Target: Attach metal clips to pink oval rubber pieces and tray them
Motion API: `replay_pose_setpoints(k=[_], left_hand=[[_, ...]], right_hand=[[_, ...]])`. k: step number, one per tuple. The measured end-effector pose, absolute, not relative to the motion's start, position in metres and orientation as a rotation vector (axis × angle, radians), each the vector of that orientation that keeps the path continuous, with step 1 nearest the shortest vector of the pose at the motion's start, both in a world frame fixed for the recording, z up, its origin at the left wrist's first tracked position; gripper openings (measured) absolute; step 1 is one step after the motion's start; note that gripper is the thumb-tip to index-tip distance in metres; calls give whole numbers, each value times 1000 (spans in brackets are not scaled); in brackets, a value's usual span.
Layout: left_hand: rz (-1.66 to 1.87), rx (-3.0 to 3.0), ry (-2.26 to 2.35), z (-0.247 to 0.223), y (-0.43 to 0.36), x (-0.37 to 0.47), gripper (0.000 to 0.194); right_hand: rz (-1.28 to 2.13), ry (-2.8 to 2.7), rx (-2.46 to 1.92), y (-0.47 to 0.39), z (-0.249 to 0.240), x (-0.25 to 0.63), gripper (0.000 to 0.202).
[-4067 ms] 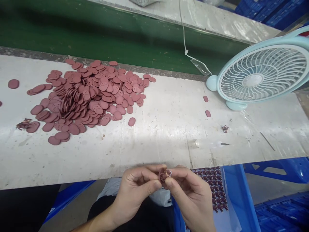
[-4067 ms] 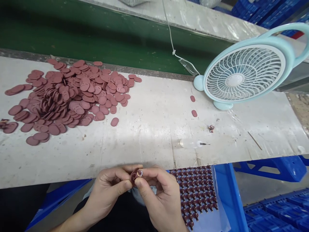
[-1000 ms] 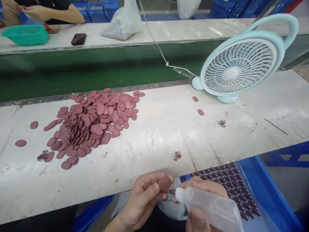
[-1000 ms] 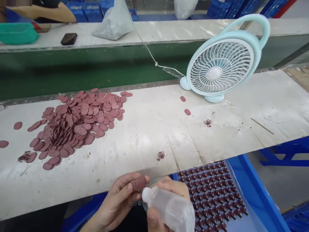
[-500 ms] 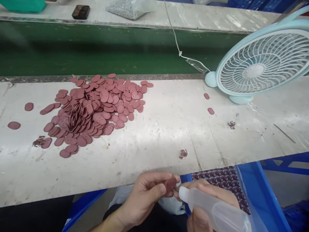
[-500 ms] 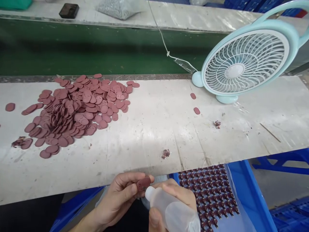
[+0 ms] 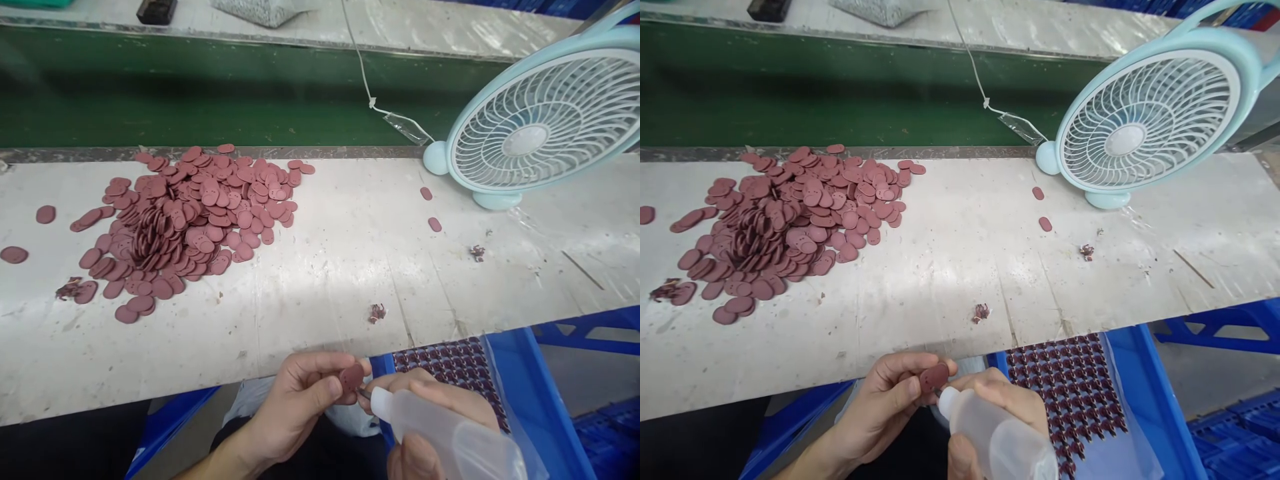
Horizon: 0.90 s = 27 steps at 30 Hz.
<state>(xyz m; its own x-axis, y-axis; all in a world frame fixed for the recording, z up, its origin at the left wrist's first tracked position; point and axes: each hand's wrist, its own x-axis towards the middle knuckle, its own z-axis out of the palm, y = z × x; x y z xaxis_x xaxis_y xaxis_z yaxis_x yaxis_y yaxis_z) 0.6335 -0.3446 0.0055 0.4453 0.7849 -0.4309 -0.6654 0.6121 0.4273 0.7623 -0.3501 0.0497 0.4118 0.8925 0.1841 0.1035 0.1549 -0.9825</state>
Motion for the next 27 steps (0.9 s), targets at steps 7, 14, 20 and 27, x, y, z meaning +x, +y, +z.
replay_pose_setpoints(k=[7,14,20,27], left_hand=[[889,178,618,2,-348,634,21],[896,181,623,9,-344,634,19],[898,200,600,9,-343,634,19],[907,210,633,9,-342,634,20]], right_hand=[[799,-994,-1219,-350,52,767,23],[805,-1033,-1212,-353,49,767,24],[862,-981,-1206,-350,46,775,25],[763,-967,-1225,-346,48,766,27]])
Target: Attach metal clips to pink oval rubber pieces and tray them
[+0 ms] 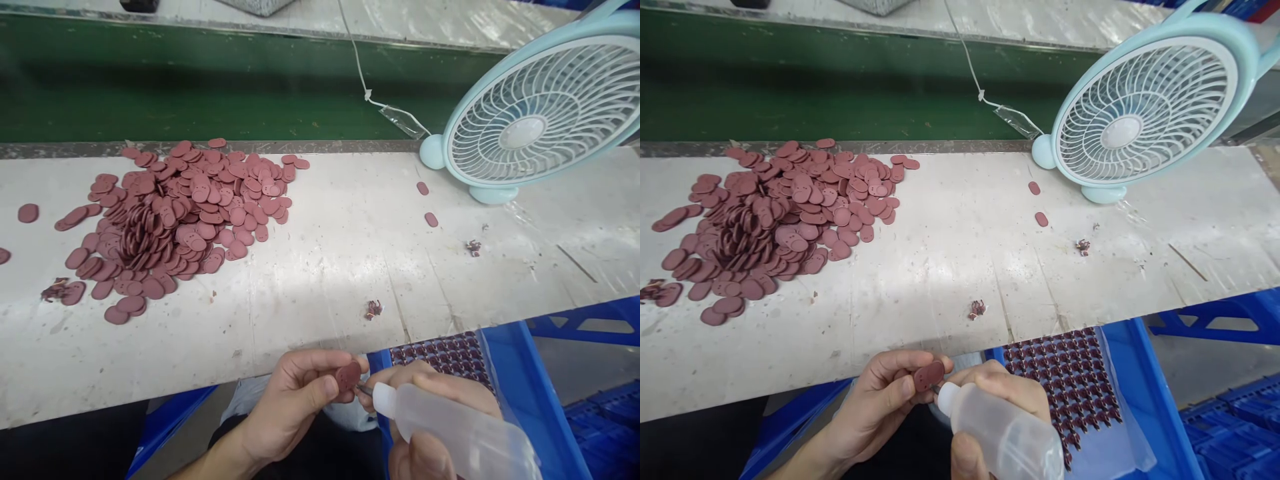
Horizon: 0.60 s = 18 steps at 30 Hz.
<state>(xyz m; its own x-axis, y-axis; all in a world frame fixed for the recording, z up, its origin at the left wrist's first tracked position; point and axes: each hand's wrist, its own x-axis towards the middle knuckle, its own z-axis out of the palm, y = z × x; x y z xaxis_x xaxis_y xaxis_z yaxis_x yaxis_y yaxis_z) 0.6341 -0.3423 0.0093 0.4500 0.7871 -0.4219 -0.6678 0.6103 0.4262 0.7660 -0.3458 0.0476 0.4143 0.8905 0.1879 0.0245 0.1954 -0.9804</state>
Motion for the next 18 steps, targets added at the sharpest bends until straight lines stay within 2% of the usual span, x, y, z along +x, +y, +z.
replay_pose_setpoints(k=[12,18], left_hand=[[865,132,568,4,-346,632,20],[884,190,527,10,-343,634,20]], right_hand=[[842,-977,-1189,-346,53,772,26],[746,-917,-1271,-347,56,764,25]])
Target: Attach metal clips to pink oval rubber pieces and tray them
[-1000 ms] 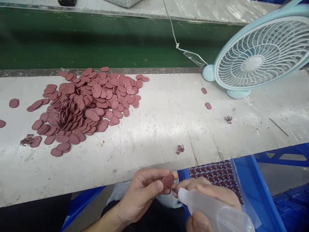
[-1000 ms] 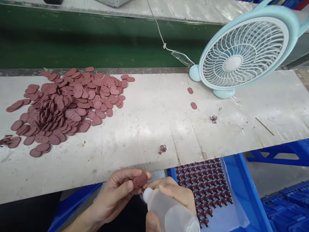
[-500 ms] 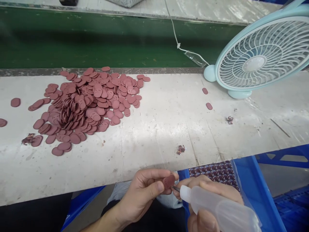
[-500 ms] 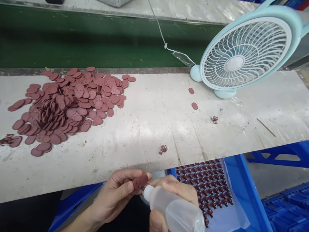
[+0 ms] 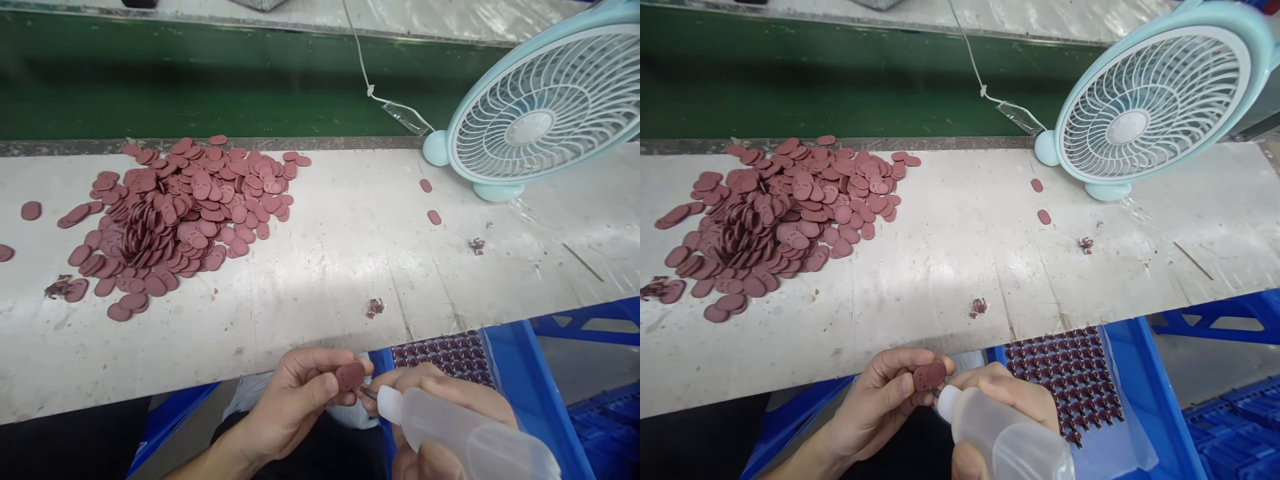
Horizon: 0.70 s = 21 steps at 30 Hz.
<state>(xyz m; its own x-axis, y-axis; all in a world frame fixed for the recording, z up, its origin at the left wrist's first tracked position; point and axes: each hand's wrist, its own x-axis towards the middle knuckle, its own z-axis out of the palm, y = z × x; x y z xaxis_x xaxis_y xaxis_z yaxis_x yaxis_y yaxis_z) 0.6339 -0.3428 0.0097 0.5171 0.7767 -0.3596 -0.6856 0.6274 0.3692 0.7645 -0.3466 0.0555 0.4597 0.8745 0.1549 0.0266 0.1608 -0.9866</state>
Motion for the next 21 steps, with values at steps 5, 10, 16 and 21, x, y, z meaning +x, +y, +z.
replay_pose_setpoints(k=[5,10,16,21], left_hand=[[895,222,547,14,-340,635,19],[886,229,587,14,-340,634,19],[887,233,582,13,-342,632,19],[878,230,561,11,-345,631,21]], right_hand=[[751,-924,-1301,-347,58,761,25],[763,-954,-1350,-346,60,760,28],[805,-990,-1263,-348,59,766,25],[1145,-714,-1206,-328,62,796,28]])
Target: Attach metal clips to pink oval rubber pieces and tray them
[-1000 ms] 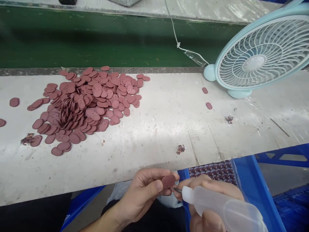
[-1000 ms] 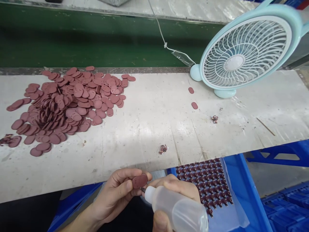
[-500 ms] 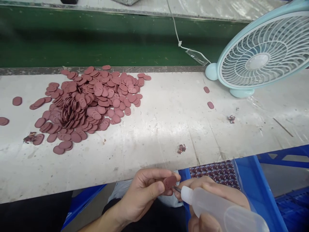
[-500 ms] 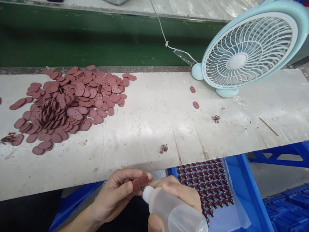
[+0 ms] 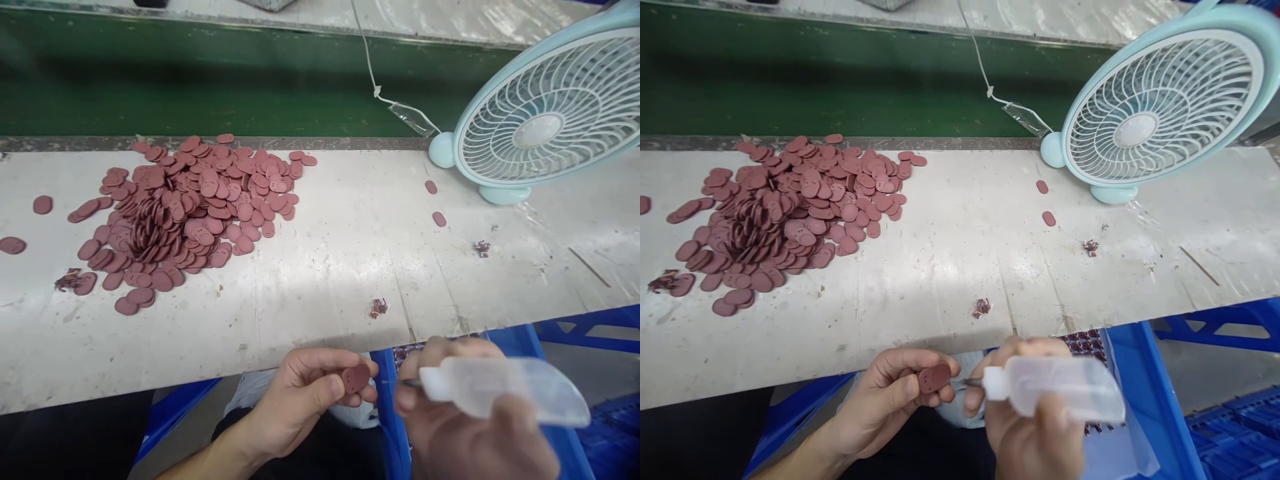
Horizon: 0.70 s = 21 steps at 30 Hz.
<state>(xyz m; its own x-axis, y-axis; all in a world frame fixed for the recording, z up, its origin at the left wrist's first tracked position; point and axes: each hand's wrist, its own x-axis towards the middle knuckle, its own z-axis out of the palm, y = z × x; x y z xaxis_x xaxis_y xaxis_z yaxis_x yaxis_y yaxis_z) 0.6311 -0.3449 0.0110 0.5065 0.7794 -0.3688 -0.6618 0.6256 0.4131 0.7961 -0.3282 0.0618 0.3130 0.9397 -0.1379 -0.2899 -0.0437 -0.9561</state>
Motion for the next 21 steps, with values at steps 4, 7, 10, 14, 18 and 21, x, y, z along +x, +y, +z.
replay_pose_setpoints(k=[4,7,10,14,18,21], left_hand=[[892,220,550,11,-345,629,20],[903,202,568,11,-344,628,19],[923,161,604,10,-342,626,19],[948,112,657,8,-341,622,18],[957,94,704,6,-341,618,18],[957,81,720,5,-341,615,19]], right_hand=[[1591,-98,-750,-299,44,837,30],[1843,344,-183,-279,17,863,31],[1955,448,8,-266,-1,873,21],[1882,378,29,-268,0,862,12],[1571,-298,-540,-285,14,850,38],[1161,-1032,-1229,-297,18,847,12]])
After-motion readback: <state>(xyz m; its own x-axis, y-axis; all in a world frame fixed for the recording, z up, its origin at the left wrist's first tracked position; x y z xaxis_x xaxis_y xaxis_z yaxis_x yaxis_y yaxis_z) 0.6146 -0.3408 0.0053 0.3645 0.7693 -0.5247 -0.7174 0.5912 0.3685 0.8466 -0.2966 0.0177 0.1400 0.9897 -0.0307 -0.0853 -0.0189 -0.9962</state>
